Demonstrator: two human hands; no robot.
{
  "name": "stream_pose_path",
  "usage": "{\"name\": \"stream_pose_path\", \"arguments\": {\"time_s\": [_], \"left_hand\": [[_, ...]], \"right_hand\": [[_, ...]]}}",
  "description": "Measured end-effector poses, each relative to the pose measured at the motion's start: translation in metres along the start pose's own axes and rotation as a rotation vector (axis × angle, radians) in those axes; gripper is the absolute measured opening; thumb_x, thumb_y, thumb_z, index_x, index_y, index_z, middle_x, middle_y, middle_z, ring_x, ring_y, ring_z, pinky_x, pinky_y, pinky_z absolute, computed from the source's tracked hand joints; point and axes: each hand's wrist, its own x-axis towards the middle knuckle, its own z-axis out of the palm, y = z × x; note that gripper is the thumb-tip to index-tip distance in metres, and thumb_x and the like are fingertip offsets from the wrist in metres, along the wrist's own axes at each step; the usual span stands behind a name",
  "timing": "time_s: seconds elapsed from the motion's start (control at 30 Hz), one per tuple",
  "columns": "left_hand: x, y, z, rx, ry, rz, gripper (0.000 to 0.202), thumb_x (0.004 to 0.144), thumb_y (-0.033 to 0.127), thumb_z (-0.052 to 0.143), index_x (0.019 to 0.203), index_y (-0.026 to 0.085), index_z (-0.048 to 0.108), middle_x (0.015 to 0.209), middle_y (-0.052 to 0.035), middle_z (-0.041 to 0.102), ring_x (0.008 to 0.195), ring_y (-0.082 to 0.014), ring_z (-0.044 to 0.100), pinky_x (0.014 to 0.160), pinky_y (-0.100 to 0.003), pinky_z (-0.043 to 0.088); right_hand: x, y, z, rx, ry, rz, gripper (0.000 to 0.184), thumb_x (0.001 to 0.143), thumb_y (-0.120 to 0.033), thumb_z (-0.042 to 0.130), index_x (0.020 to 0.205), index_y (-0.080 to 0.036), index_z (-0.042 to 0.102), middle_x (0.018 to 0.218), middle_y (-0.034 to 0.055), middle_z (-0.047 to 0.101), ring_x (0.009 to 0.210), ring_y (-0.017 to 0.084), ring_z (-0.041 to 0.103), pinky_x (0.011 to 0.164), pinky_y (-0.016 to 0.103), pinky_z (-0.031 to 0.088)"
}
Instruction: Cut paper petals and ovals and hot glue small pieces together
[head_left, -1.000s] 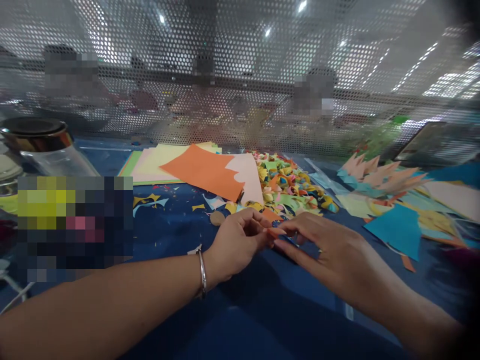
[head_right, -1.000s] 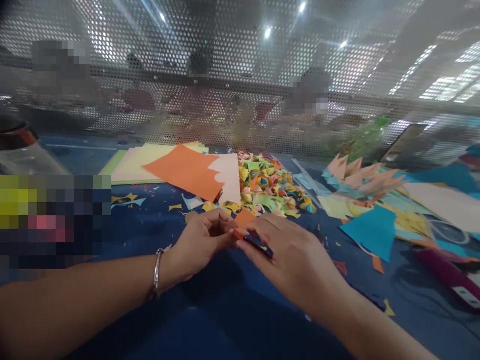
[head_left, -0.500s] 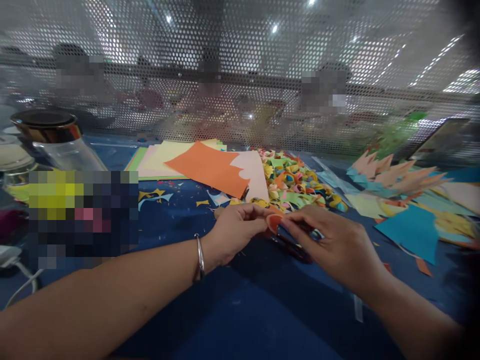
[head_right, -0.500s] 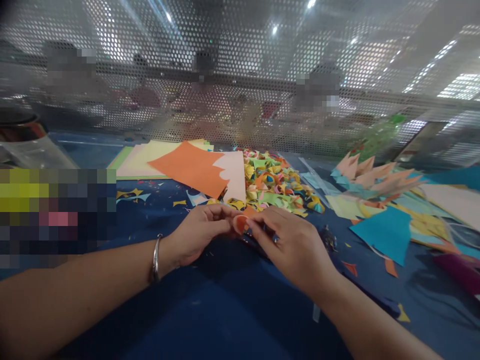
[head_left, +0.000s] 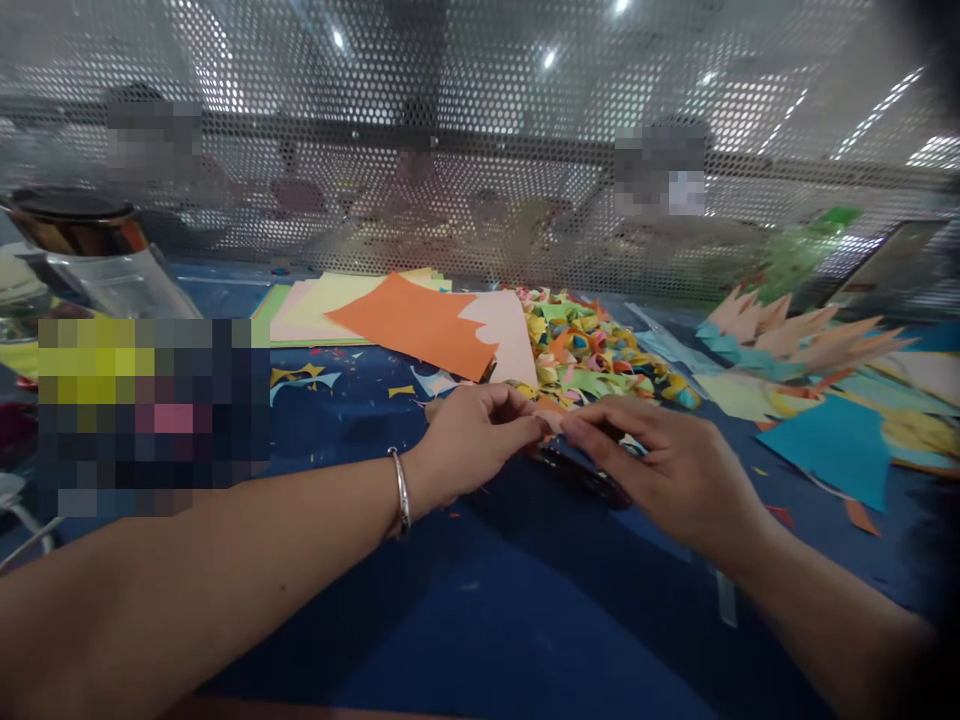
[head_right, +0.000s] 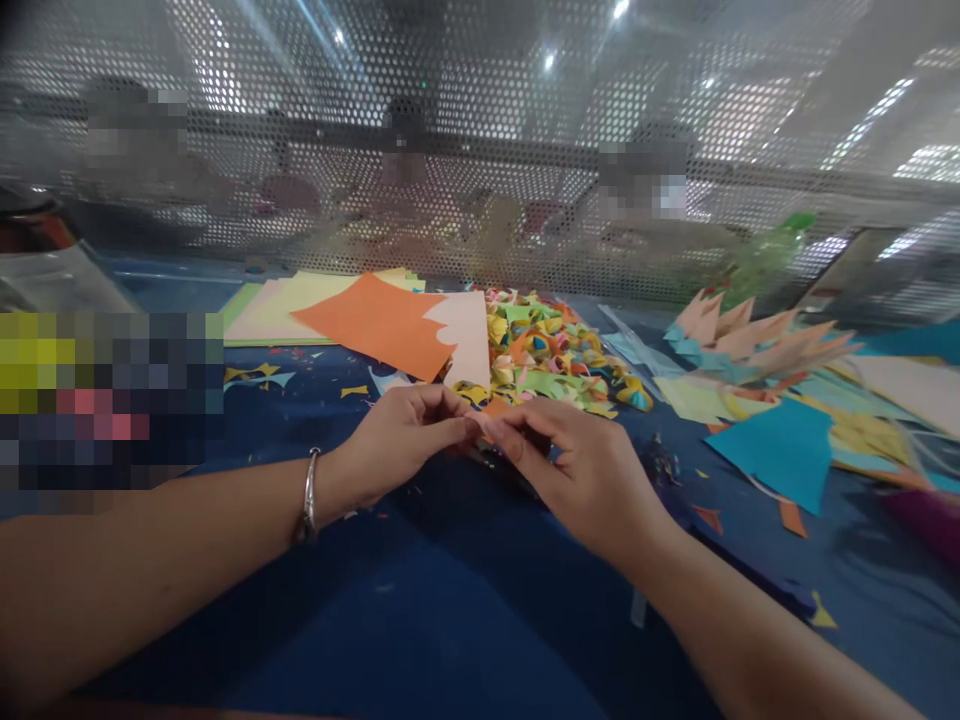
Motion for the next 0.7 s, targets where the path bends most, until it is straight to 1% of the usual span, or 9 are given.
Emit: {"name": "stream_pose_path", "arguments": {"time_s": [0.13,0.27,0.37,0.43,0.53,0.6,0.7], "left_hand": [[-0.0014,-0.0008,0.0007,0.062,0.017,0.055,0.014,0.082,0.025,0.069,0.073,0.016,0.064,0.067,-0.0003,0.064,0.062,-0.0102,0.058,0.065,-0.025,0.047],[-0.0029,-0.0003,-0.0001,0.075,0.021,0.105,0.015,0.085,0.027,0.067,0.076,0.015,0.068,0.070,-0.0015,0.067,0.064,-0.0102,0.060,0.066,-0.025,0.048],[-0.0024,-0.0013,-0.0004,0.081,0.021,0.111,0.015,0.088,0.027,0.064,0.081,0.016,0.072,0.071,-0.0019,0.068,0.065,-0.0105,0.061,0.067,-0.025,0.048],[-0.0015,-0.0028,0.0007,0.042,0.022,0.081,0.017,0.089,0.029,0.062,0.084,0.016,0.073,0.070,-0.0018,0.069,0.065,-0.0109,0.062,0.068,-0.025,0.050],[-0.0003,-0.0053,0.0040,-0.104,0.010,0.043,0.019,0.090,0.031,0.062,0.083,0.018,0.074,0.076,-0.0023,0.071,0.069,-0.0111,0.065,0.075,-0.027,0.054],[0.0005,-0.0068,0.0061,-0.184,0.000,0.042,0.021,0.089,0.034,0.064,0.082,0.017,0.075,0.080,-0.0030,0.072,0.071,-0.0110,0.065,0.079,-0.029,0.054],[0.0016,-0.0076,0.0070,-0.236,-0.007,0.033,0.022,0.084,0.036,0.070,0.080,0.015,0.075,0.078,-0.0031,0.071,0.069,-0.0100,0.062,0.078,-0.028,0.053]], "right_hand": [[0.0004,-0.0024,0.0005,-0.006,0.019,-0.014,0.022,0.097,-0.032,0.055,0.084,-0.025,0.072,0.078,0.0009,0.074,0.067,0.016,0.067,0.061,0.027,0.051],[-0.0007,-0.0011,0.0028,-0.010,0.053,-0.012,0.021,0.097,-0.031,0.057,0.083,-0.024,0.071,0.075,0.0004,0.072,0.065,0.016,0.066,0.063,0.027,0.052],[-0.0018,0.0012,0.0054,-0.030,0.075,-0.027,0.019,0.097,-0.031,0.058,0.087,-0.023,0.071,0.079,0.0013,0.073,0.070,0.016,0.068,0.066,0.028,0.052],[-0.0023,0.0015,0.0069,-0.051,0.092,-0.046,0.018,0.097,-0.030,0.058,0.087,-0.023,0.071,0.080,0.0018,0.073,0.071,0.016,0.068,0.066,0.028,0.051],[-0.0026,-0.0003,0.0080,-0.091,0.103,-0.092,0.018,0.098,-0.029,0.057,0.086,-0.022,0.069,0.076,0.0016,0.071,0.068,0.015,0.065,0.065,0.027,0.049],[-0.0026,-0.0018,0.0086,-0.126,0.095,-0.130,0.019,0.098,-0.028,0.056,0.084,-0.022,0.068,0.073,0.0016,0.069,0.065,0.015,0.063,0.063,0.027,0.047],[-0.0028,-0.0019,0.0099,-0.169,0.079,-0.171,0.019,0.097,-0.026,0.056,0.083,-0.021,0.067,0.071,0.0014,0.066,0.063,0.015,0.061,0.062,0.027,0.045]]}}
